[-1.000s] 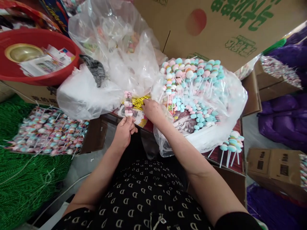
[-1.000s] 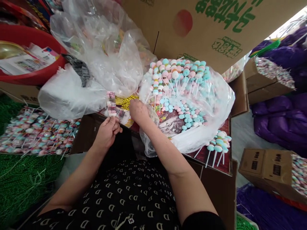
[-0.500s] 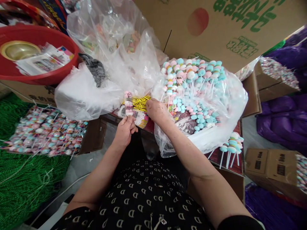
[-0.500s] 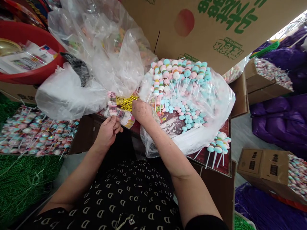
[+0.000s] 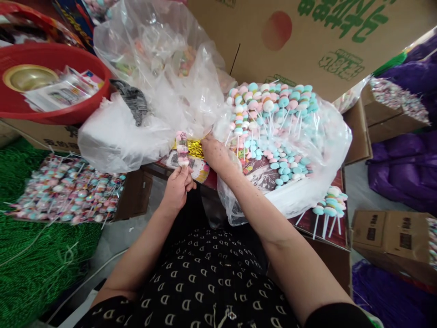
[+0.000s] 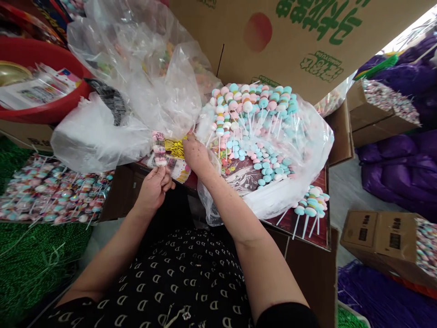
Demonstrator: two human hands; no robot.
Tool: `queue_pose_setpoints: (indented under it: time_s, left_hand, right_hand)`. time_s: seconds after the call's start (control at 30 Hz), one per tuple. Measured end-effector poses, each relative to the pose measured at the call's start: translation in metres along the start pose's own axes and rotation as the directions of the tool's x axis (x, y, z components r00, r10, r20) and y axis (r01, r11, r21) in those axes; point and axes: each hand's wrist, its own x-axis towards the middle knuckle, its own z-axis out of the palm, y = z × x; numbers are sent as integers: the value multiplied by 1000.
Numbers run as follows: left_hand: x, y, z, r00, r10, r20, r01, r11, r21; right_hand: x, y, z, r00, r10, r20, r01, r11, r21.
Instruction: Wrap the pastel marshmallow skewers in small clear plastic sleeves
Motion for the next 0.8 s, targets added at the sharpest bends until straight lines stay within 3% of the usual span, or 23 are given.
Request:
queue_pose_setpoints:
  time_s: [0.13,0.3,0.5,0.6,0.7,0.8]
  left_hand:
    - [0,2,-2,1000,-19,-19,19,1000,-9]
    - [-1,1,-5,1000,2,-14,-2,1000,-4]
    - [-7,-7,-4,1000,16,13,-17,999,48]
    - [-10,-12,1,999,-13,39,10,998,65]
    - [-14,-16,11,995,-55,84,49,996,77]
    - [-18,-20,25,985,-92,145,81,993,81]
  right_hand:
    - [4,3,8,1000,16,-1,-16,1000,-18]
    - [-9,4,-4,998,55,-9,-55,998,-7]
    - [-41,10,-11,991,96,-98,-76,978,196]
    - [-65,14,-6,966,142,-217,-37,903,427]
    - [-90,12,1,952,162,-261,52,752,657]
    - [-107,7,10,953,143,-267,93,701,707]
